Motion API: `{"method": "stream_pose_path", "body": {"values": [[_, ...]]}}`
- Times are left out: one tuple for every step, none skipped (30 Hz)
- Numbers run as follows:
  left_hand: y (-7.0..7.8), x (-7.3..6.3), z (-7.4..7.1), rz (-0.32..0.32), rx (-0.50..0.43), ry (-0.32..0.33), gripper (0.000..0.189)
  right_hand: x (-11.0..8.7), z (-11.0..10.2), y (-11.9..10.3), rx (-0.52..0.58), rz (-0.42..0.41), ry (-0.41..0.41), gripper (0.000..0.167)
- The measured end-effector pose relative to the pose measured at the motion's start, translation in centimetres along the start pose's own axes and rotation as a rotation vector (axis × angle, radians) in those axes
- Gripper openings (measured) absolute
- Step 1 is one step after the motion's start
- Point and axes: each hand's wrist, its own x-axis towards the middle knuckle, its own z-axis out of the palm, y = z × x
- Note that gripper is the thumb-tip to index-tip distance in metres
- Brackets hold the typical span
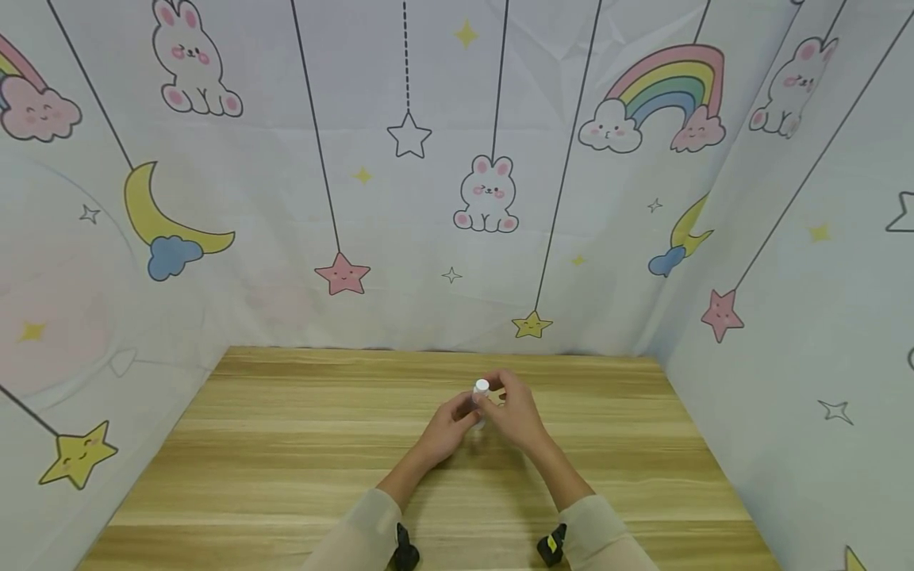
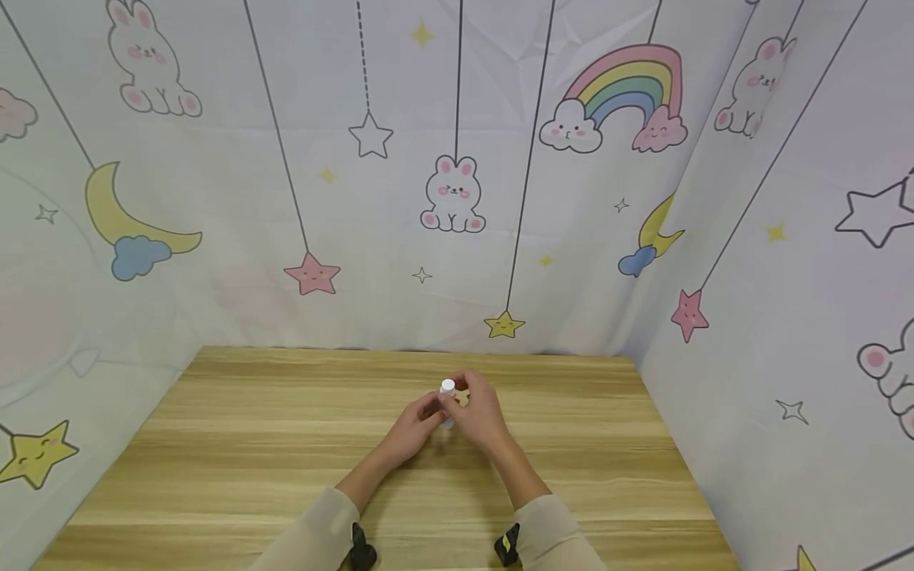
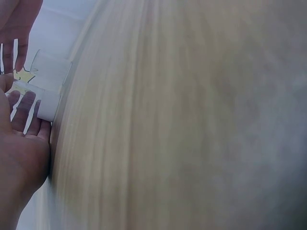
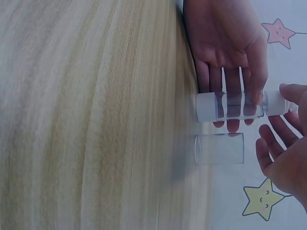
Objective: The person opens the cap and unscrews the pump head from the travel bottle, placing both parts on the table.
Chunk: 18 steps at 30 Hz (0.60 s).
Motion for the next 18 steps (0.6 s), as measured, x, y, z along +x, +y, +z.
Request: {"method": "stream_pose_path", "body": {"values": [[-0.02,0.01,0.02,-0.003,0.0,0.001,0.041,0.01,0.0,0.03,-0.003,-0.004,0.001,0.027],[-0.04,0.03,0.02,-0.002,-0.002,0.002,0.041,0.02,-0.01,0.06,-0.004,-0.005,0.002,0.027],[-0.09,0.05,0.02,-0.004,-0.002,0.002,0.041,0.03,-0.01,0.09,-0.006,-0.005,0.002,0.027],[-0.1,0.07,0.02,-0.002,-0.005,0.003,0.041,0.03,-0.01,0.08,-0.006,-0.007,0.003,0.027],[-0.1,0.07,0.03,-0.004,-0.005,0.003,0.042,0.03,0.0,0.07,-0.006,-0.009,0.004,0.027],[-0.1,0.07,0.03,-0.003,-0.006,0.003,0.042,0.03,0.01,0.06,-0.009,-0.009,0.006,0.026],[-0.11,0.08,0.03,-0.002,-0.007,0.004,0.042,0.03,0.02,0.06,-0.012,-0.009,0.009,0.026],[-0.11,0.08,0.03,-0.003,-0.005,0.004,0.042,0.04,0.02,0.05,-0.015,-0.007,0.01,0.026],[-0.1,0.07,0.03,-0.003,-0.005,0.004,0.042,0.05,0.03,0.05,-0.019,-0.005,0.011,0.027],[-0.09,0.06,0.03,-0.002,-0.006,0.004,0.042,0.04,0.02,0.04,-0.023,-0.002,0.014,0.027],[-0.08,0.06,0.04,-0.003,-0.006,0.004,0.042,0.04,0.01,0.04,-0.025,0.0,0.015,0.027],[-0.06,0.05,0.04,-0.002,-0.006,0.004,0.042,0.03,0.0,0.01,-0.028,0.003,0.015,0.027],[-0.03,0.04,0.05,-0.004,-0.004,0.005,0.042,0.03,0.0,0.0,-0.031,0.004,0.016,0.027],[0.0,0.03,0.06,-0.004,-0.004,0.005,0.042,0.02,-0.01,-0.01,-0.032,0.006,0.015,0.027],[0.01,0.03,0.07,-0.002,-0.005,0.005,0.042,0.02,-0.01,0.0,-0.033,0.007,0.014,0.028],[0.03,0.02,0.08,-0.002,-0.004,0.006,0.042,0.0,-0.03,0.01,-0.035,0.008,0.014,0.028],[0.05,0.02,0.09,-0.005,0.0,0.007,0.042,-0.01,-0.03,0.02,-0.036,0.007,0.012,0.028],[0.07,0.01,0.1,-0.006,0.003,0.009,0.042,-0.02,-0.04,0.04,-0.038,0.005,0.011,0.028]]}}
